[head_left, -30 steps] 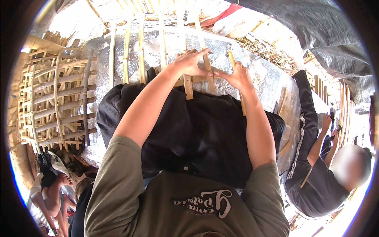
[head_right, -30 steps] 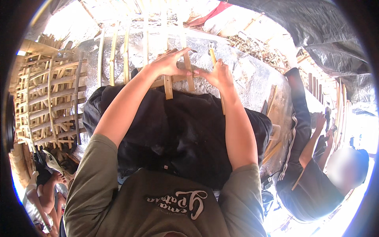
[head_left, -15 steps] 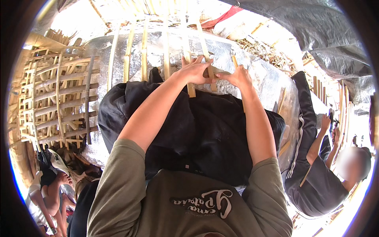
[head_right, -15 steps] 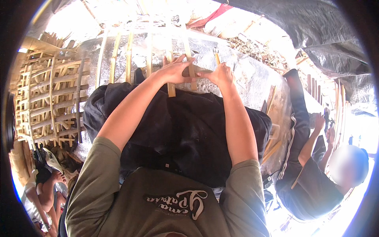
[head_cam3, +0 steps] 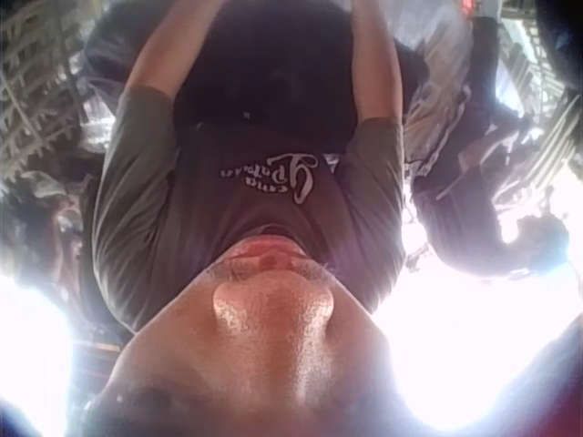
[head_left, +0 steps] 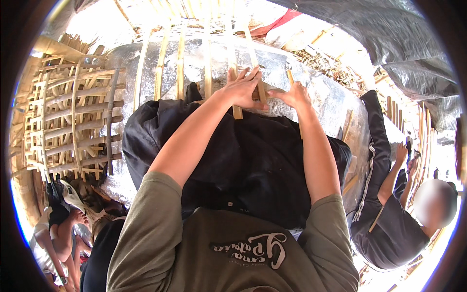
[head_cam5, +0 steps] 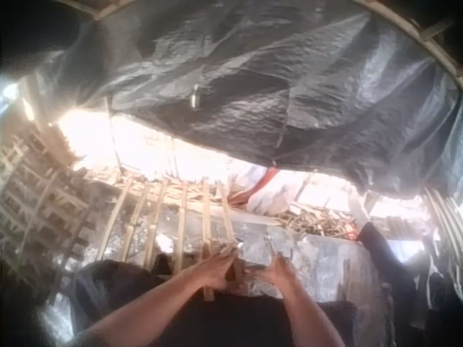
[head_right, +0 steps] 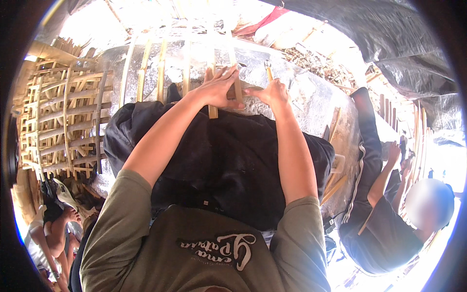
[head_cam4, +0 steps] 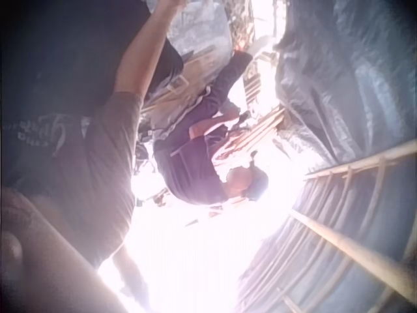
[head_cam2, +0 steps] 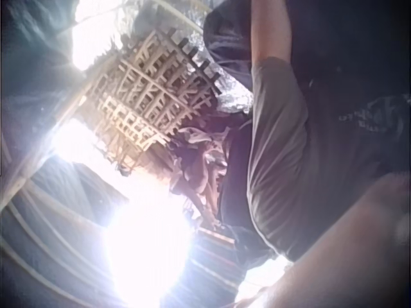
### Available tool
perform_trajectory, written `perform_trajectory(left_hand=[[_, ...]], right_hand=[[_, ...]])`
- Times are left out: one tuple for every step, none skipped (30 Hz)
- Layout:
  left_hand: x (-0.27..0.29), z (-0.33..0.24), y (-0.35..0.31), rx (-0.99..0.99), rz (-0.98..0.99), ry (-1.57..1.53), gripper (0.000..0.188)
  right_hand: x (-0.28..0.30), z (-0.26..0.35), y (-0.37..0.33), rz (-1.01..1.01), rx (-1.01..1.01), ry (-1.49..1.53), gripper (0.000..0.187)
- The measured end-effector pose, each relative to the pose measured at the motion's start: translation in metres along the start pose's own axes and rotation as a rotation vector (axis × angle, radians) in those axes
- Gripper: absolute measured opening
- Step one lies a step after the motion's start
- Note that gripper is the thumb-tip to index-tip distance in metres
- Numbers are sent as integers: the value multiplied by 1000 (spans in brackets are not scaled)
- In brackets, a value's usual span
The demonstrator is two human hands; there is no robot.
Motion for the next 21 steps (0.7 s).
perform_trajectory(left_hand=[[-1, 0, 0, 0, -2, 7, 145], [-2, -1, 1, 1, -3, 14, 145], [-3, -1, 0, 2, -4, 21, 145], [-2, -3, 0, -3, -15, 21, 145], [-1, -4, 0, -9, -25, 22, 145], [0, -6, 0, -15, -34, 23, 145], [-1, -3, -1, -11, -41, 25, 145], [-2, 0, -2, -8, -48, 28, 145], [-3, 2, -3, -4, -54, 30, 145], [-4, 1, -3, -6, -60, 32, 145], [-4, 1, -3, -7, -65, 34, 145], [-4, 0, -2, -8, -70, 37, 145], [-5, 1, -3, -1, -65, 35, 144], [-4, 1, -3, 6, -61, 33, 144], [-4, 2, -3, 14, -56, 31, 144], [-3, 1, -3, 13, -56, 29, 144], [-3, -3, -2, 10, -56, 26, 144], [-2, -6, -1, 6, -55, 22, 144], [-2, -6, -3, 13, -51, 24, 141], [-1, -5, -4, 19, -47, 27, 139], [0, -6, -5, 24, -43, 29, 137]], right_hand=[[0, 0, 1, 7, 13, 1, 138], [-1, 0, 2, 14, 27, 3, 138], [-1, 0, 3, 22, 40, 5, 138], [-3, -4, 7, 16, 48, 8, 137], [-5, -6, 11, 10, 55, 11, 136], [-7, -9, 14, 4, 61, 14, 135], [-5, -5, 11, -1, 63, 9, 134], [-2, 0, 6, -5, 64, 5, 133], [0, 3, 3, -10, 65, 1, 131], [0, 2, 4, -8, 84, 21, 130], [0, 1, 5, -6, 104, 41, 129], [0, 1, 6, -4, 124, 61, 128], [-1, 1, 6, 0, 113, 57, 128], [-1, 2, 6, 5, 103, 52, 128], [-2, 3, 6, 9, 93, 46, 127], [-4, 0, 10, 7, 91, 48, 127], [-8, -5, 15, 3, 86, 49, 127], [-11, -11, 20, 0, 82, 50, 127], [-11, -8, 19, 12, 77, 45, 127], [-10, -7, 18, 24, 72, 39, 127], [-9, -5, 16, 36, 66, 34, 127]])
Point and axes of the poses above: each hand's wrist, its own y-axis towards the middle knuckle, its own x-axis out of the back of the hand, z = x × y, the point moved 8 cm from there along y, towards the middle knuckle, and after that the axes turned 10 degrees about -y, right-handed, at the moved point
